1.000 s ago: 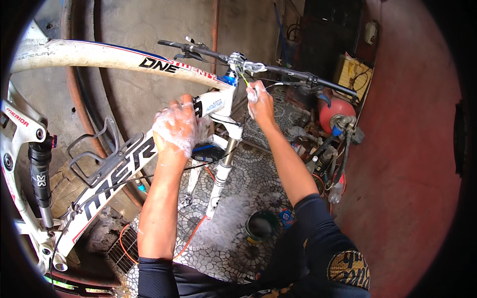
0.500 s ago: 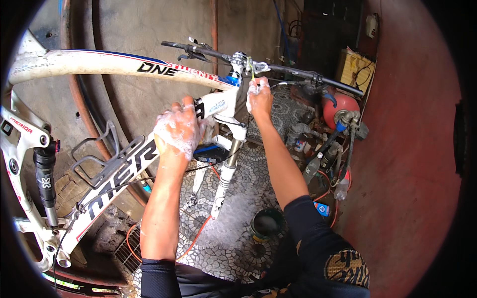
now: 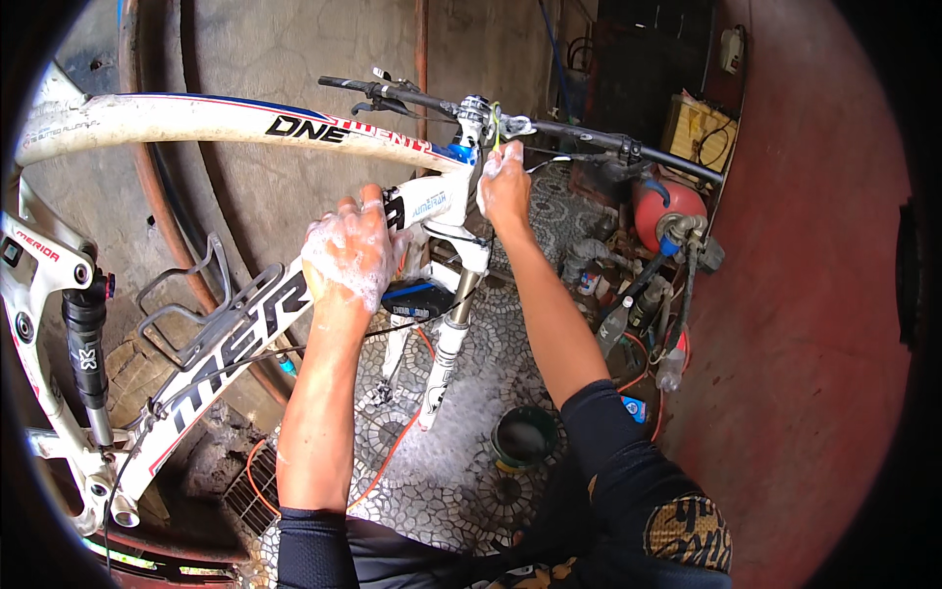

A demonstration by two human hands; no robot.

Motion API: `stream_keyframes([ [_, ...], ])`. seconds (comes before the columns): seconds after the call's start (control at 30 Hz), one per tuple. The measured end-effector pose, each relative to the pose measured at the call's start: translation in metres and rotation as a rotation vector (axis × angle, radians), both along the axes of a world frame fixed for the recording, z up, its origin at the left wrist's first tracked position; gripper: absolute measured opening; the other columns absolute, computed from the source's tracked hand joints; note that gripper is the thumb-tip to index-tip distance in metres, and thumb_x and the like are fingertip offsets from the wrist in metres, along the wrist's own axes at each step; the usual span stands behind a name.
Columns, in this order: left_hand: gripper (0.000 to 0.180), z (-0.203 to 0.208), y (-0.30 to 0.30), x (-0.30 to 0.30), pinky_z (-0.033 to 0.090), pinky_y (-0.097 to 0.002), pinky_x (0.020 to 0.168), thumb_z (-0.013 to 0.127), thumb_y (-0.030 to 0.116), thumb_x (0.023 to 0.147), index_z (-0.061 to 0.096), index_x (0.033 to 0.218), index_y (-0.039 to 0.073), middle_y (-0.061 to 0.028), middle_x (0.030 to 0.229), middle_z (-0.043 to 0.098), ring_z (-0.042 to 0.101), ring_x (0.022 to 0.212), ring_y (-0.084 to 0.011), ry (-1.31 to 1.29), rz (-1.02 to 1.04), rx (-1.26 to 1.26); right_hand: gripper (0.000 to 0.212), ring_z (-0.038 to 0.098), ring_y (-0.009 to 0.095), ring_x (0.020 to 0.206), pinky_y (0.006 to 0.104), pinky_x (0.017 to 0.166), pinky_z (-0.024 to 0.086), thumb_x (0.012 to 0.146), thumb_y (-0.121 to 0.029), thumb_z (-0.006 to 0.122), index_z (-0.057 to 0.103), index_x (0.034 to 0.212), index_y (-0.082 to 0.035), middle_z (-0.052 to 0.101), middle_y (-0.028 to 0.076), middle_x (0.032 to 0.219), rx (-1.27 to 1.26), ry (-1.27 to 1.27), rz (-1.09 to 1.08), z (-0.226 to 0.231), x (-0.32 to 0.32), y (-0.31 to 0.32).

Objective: The person scrubs the front fork, handlebars, and frame of a white mountain bike using a soapy sponge. They repeatedly dip the sponge into a bucket of soapy water and wipe various parts of the bike, including the suspension fork, stem, and top tube.

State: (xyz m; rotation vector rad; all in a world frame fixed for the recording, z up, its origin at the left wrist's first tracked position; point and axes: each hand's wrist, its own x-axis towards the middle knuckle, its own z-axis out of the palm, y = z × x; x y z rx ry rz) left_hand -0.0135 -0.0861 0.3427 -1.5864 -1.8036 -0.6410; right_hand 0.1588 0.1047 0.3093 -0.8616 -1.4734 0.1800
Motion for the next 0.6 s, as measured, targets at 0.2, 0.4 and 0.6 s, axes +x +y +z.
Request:
stream_keyframes([
  [0.2, 0.055, 0.001, -0.002, 0.004, 0.055, -0.0436, 0.076, 0.077, 0.042, 0.081, 0.057, 0.118, 0.007, -0.0159, 0.095, 0.068, 0.071, 0.086, -0.0330, -0.038, 0.012, -0.056, 0.008, 0.064, 0.051, 0.075, 0.0553, 0.062, 0.047, 0.099, -0.011, 0.050, 0.047, 0.107, -0.008, 0.063, 0.026, 0.074, -0.249, -0.294, -0.251, 0.008, 0.029, -0.012],
  [0.4, 0.054, 0.001, -0.004, 0.001, 0.057, -0.0452, 0.070, 0.077, 0.044, 0.082, 0.056, 0.115, 0.007, -0.0173, 0.092, 0.068, 0.071, 0.081, -0.0352, -0.054, 0.002, -0.041, 0.030, 0.066, 0.050, 0.081, 0.0551, 0.068, 0.051, 0.091, -0.005, 0.058, 0.046, 0.118, -0.003, 0.066, 0.029, 0.084, 0.007, -0.365, -0.181, 0.003, 0.026, -0.020],
  [0.6, 0.054, -0.003, -0.008, -0.003, 0.057, -0.0460, 0.071, 0.076, 0.045, 0.082, 0.056, 0.115, 0.007, -0.0167, 0.094, 0.068, 0.071, 0.083, -0.0353, -0.035, -0.028, 0.013, 0.016, 0.065, 0.051, 0.076, 0.0588, 0.066, 0.048, 0.100, -0.015, 0.051, 0.047, 0.109, -0.003, 0.065, 0.031, 0.083, 0.035, -0.332, -0.338, -0.017, 0.017, -0.018],
])
